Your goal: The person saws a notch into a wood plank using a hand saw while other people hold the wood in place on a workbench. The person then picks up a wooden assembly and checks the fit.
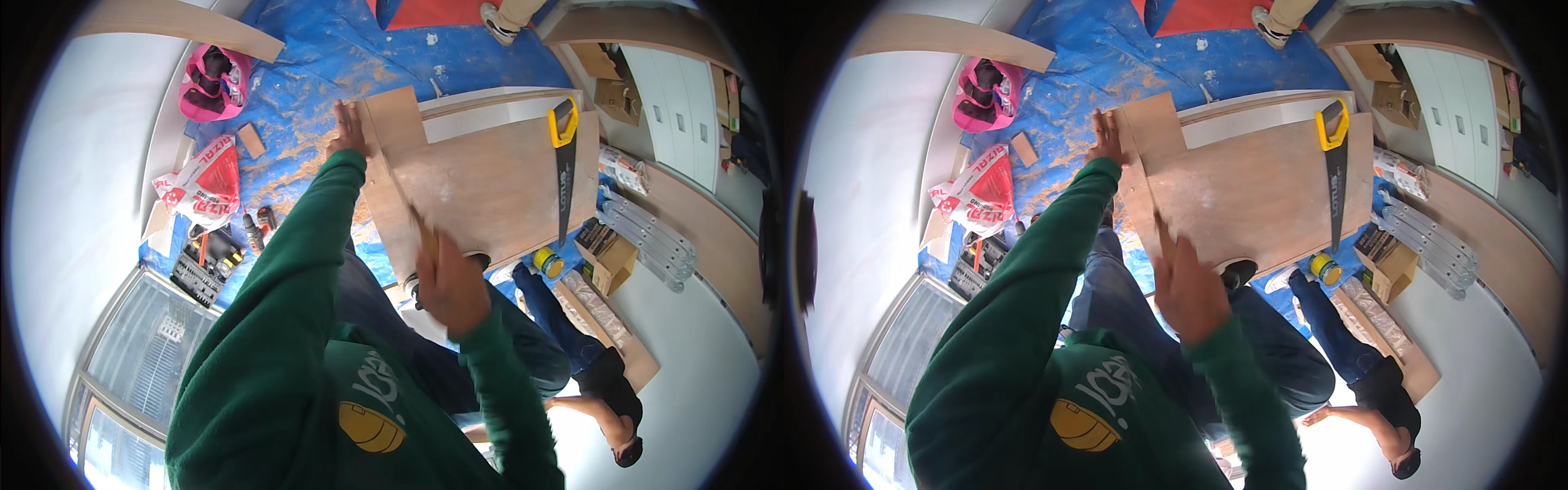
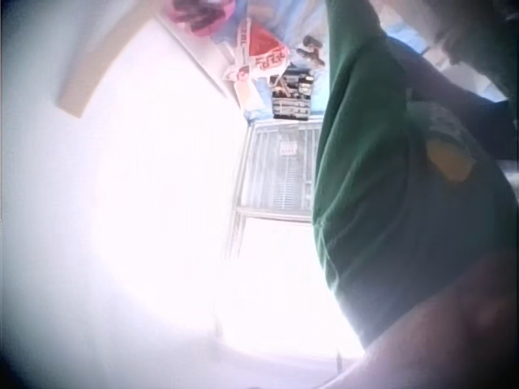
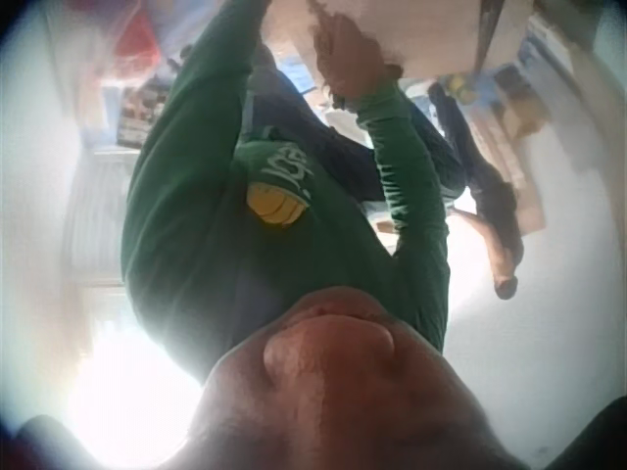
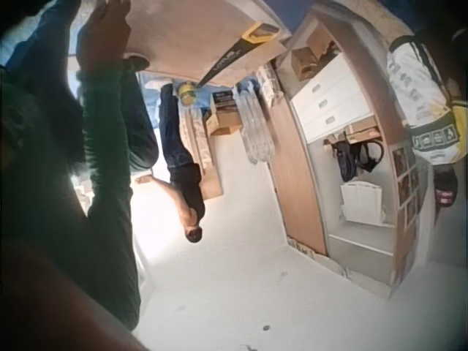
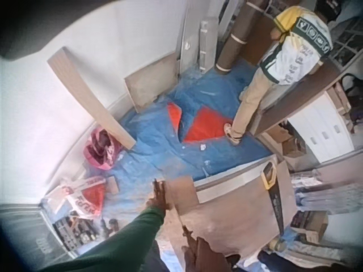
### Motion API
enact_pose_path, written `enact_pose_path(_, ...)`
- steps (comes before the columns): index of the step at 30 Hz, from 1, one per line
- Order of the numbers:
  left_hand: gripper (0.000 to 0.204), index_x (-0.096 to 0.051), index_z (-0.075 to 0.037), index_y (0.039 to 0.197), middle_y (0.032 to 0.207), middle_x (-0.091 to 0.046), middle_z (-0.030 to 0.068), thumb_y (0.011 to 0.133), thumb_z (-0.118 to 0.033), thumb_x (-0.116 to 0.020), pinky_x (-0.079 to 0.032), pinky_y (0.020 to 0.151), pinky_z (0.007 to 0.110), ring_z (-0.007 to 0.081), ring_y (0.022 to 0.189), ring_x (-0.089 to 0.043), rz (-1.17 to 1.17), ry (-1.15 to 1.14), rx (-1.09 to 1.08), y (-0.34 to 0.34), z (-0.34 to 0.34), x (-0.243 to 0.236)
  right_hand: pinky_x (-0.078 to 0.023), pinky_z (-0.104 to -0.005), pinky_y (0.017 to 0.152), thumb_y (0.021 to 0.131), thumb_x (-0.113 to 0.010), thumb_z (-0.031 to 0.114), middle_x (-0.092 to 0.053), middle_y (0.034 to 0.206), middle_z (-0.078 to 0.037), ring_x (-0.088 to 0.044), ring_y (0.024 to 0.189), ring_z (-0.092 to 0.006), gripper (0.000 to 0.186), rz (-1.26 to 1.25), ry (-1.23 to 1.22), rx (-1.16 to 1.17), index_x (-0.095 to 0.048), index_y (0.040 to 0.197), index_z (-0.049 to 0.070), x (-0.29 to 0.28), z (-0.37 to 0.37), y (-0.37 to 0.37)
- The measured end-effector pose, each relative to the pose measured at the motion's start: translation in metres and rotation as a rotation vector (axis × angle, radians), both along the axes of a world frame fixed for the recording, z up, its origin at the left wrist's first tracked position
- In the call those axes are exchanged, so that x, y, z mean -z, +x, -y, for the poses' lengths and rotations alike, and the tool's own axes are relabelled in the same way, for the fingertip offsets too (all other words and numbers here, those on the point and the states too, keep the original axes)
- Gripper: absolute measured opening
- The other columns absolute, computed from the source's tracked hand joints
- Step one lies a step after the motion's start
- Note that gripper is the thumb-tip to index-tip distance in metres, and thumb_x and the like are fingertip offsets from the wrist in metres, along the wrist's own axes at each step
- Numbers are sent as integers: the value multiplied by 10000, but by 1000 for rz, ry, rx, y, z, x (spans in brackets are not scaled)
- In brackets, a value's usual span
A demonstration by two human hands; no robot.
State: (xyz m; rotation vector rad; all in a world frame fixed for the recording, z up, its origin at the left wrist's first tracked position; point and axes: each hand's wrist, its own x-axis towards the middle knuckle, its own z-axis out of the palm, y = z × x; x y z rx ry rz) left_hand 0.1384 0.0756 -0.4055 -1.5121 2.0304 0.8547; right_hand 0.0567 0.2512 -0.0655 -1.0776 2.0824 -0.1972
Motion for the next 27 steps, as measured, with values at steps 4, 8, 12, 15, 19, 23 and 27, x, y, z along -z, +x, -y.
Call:
enact_pose_path(4, 1358, 45, -234, 1671, 1712, 213, 175, 706, -333, -904, -627, 835, 522, 450, 1081, -719, 5, -76, -4, 4, -2, 4, -595, -505, 730, 1007, -626, 311, -719, 1090, -288, -725, 879, -459, 578, 20, 191, 181, -480, 1450, -30, -138, -67, 17)
enact_pose_path(8, 1403, 82, -229, 1664, 1700, 235, 198, 704, -390, -928, -620, 866, 529, 452, 1120, -705, -10, -99, 40, -1, -1, 11, -602, -459, 688, 984, -671, 283, -709, 1168, -272, -739, 833, -433, 560, -79, 196, 215, -520, 1419, -37, -151, -89, 20)
enact_pose_path(12, 1417, 100, -236, 1661, 1697, 245, 191, 706, -409, -932, -621, 864, 528, 465, 1142, -692, -9, -66, 66, 3, 0, 2, -599, -444, 656, 974, -687, 255, -736, 1078, -253, -743, 796, -420, 552, -17, 169, 215, -535, 1408, -51, -153, -75, -16)
enact_pose_path(15, 1392, 106, -248, 1659, 1698, 254, 170, 730, -393, -920, -621, 864, 529, 477, 1141, -687, -4, -48, 48, 2, 4, -5, -593, -467, 662, 988, -673, 261, -741, 1031, -255, -735, 793, -432, 547, 36, 90, 198, -527, 1409, -55, -151, -87, -2)
enact_pose_path(19, 1367, 116, -253, 1658, 1699, 264, 149, 754, -367, -903, -613, 875, 548, 484, 1139, -686, 27, -13, 25, 0, 3, -11, -590, -491, 683, 1013, -639, 291, -727, 1019, -282, -724, 826, -453, 541, -25, 164, 166, -512, 1415, -46, -121, -91, 23)
enact_pose_path(23, 1352, 120, -241, 1658, 1703, 258, 144, 758, -350, -884, -603, 886, 574, 482, 1157, -679, -15, -54, 44, -6, 4, 2, -588, -497, 683, 1019, -623, 316, -715, 1032, -299, -716, 832, -465, 538, -2, 13, 152, -509, 1425, -19, -41, -77, 35)
enact_pose_path(27, 1347, 98, -222, 1662, 1706, 252, 151, 742, -334, -880, -596, 899, 580, 482, 1192, -662, -22, -69, 11, 2, 5, 5, -591, -494, 682, 1011, -633, 300, -713, 1052, -299, -715, 835, -465, 533, -8, 97, 171, -513, 1421, -20, -77, -72, 38)
